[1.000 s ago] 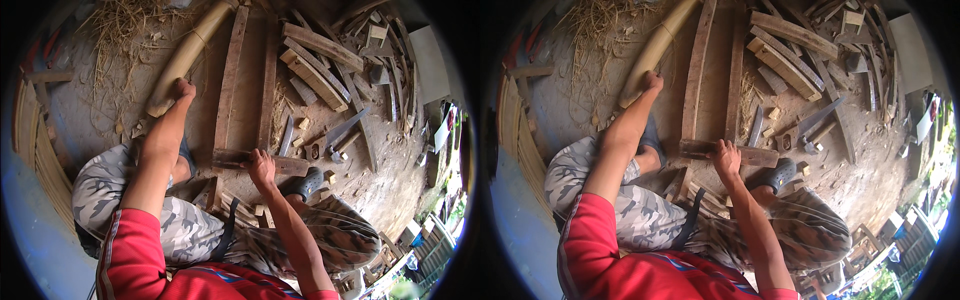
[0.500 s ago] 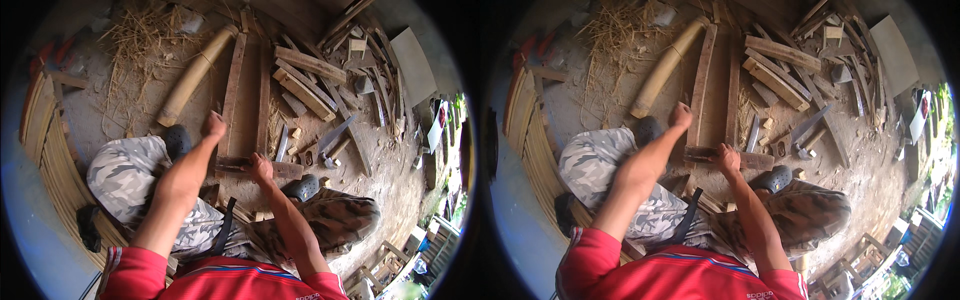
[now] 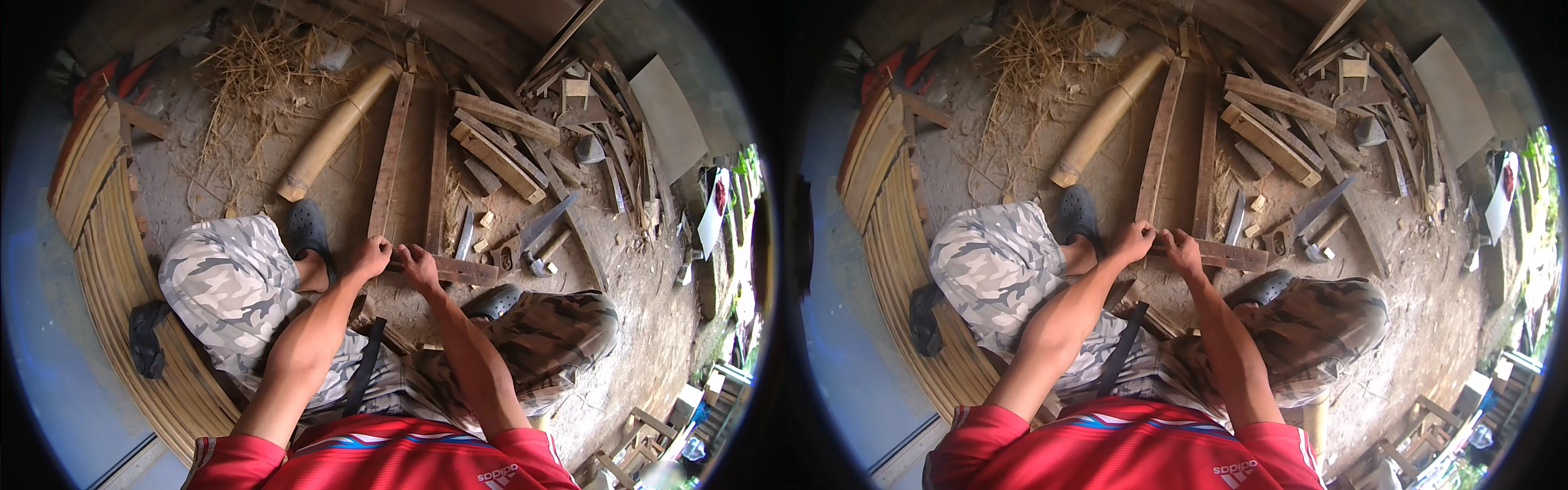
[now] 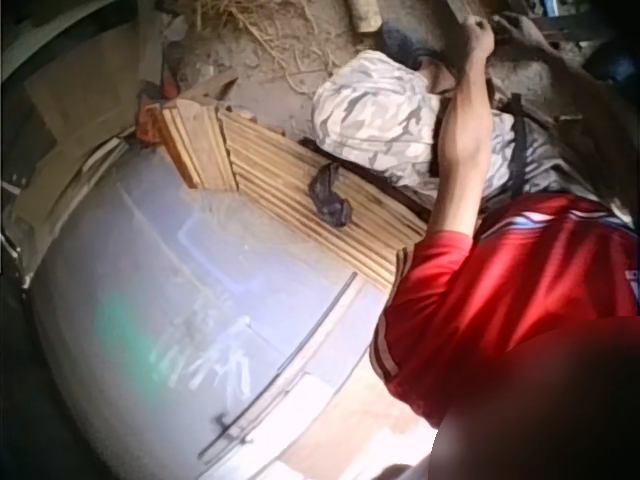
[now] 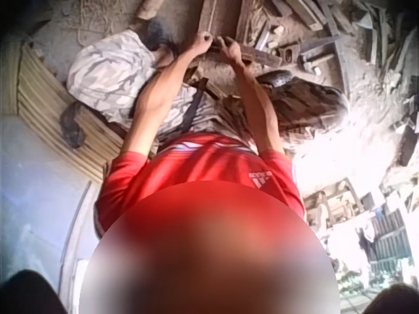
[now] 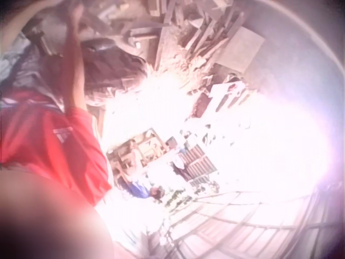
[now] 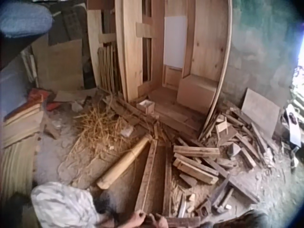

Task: The person sits on the floor and uses a knife to carve and shape small wooden pieces. They repeatedly adjust the wood, scrape surfaces, and remove shavings while assembling a small wooden frame.

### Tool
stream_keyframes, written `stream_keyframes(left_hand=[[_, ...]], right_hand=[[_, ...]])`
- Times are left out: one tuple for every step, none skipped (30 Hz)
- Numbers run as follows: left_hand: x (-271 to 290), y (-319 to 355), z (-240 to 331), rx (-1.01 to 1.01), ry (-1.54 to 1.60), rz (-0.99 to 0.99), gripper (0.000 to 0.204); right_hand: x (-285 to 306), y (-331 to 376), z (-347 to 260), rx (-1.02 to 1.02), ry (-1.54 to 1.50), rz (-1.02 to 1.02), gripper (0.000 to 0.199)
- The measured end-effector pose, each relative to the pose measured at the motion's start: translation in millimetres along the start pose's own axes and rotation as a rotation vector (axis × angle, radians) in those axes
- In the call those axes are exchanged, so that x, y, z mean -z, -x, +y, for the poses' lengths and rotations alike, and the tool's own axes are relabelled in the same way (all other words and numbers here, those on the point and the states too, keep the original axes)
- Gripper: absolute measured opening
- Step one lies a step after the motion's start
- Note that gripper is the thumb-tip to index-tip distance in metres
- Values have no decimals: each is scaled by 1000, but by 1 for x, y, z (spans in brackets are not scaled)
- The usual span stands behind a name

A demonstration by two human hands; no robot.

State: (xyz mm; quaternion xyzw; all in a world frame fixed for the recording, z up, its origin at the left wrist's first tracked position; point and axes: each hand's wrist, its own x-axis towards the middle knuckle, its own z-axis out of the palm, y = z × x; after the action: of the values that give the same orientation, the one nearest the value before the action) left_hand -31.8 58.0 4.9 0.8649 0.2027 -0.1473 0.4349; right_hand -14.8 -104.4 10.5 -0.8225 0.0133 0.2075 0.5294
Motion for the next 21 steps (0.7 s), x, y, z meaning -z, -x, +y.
stream_keyframes(left_hand=[[2, 3, 3, -22, -42, -39, 26], [5, 6, 5, -39, -87, -66, 26], [7, 8, 6, -50, -80, -91, 26], [9, 11, 7, -54, -74, -109, 26], [10, 12, 7, -38, -69, -136, 26], [12, 14, 6, -79, -39, -135, 25], [14, 15, 5, -100, -10, -143, 24], [15, 16, 3, -64, 14, -178, 22], [16, 17, 2, -75, 34, -188, 22], [16, 16, 1, -31, 49, -222, 22], [16, 15, 1, 18, 83, -258, 22], [15, 15, -1, -45, 75, -203, 24], [15, 15, -2, -99, 86, -152, 26], [13, 15, -4, -153, 96, -100, 29], [12, 15, -6, -86, 49, 39, 30], [11, 15, -8, -18, 3, 179, 31], [10, 14, -10, 43, -50, 317, 32], [12, 12, -14, 116, -34, 358, 36], [13, 10, -17, 236, -53, 361, 39], [16, 9, -21, 304, -42, 295, 41], [18, 8, -25, 404, -52, 217, 42]], right_hand=[[-2, -1, 1, 6, -98, -45, 42], [-4, -1, 2, -4, -110, -57, 42], [-5, -2, 3, -26, -130, -67, 40], [-6, -2, 4, -70, -146, -101, 39], [-7, -3, 4, -145, -148, -115, 38], [-7, -2, 3, -135, -211, -154, 37], [-7, -2, 2, -155, -260, -174, 36], [-7, -1, 1, -204, -302, -189, 35], [-7, 1, 0, -178, -319, -189, 34], [-6, 2, -1, -176, -329, -183, 32], [-5, 3, -2, -179, -350, -189, 31], [-4, 5, -3, -196, -334, -144, 31], [-2, 6, -3, -221, -330, -111, 30], [1, 7, -2, -228, -348, -95, 30], [4, 8, 1, -214, -224, 35, 30], [7, 9, 4, -181, -121, 148, 30], [12, 9, 8, -187, -19, 255, 30], [16, 10, 14, -156, 41, 337, 32], [22, 11, 19, -193, 52, 387, 31], [26, 11, 26, -217, 45, 429, 31], [32, 12, 31, -250, 43, 490, 31]])
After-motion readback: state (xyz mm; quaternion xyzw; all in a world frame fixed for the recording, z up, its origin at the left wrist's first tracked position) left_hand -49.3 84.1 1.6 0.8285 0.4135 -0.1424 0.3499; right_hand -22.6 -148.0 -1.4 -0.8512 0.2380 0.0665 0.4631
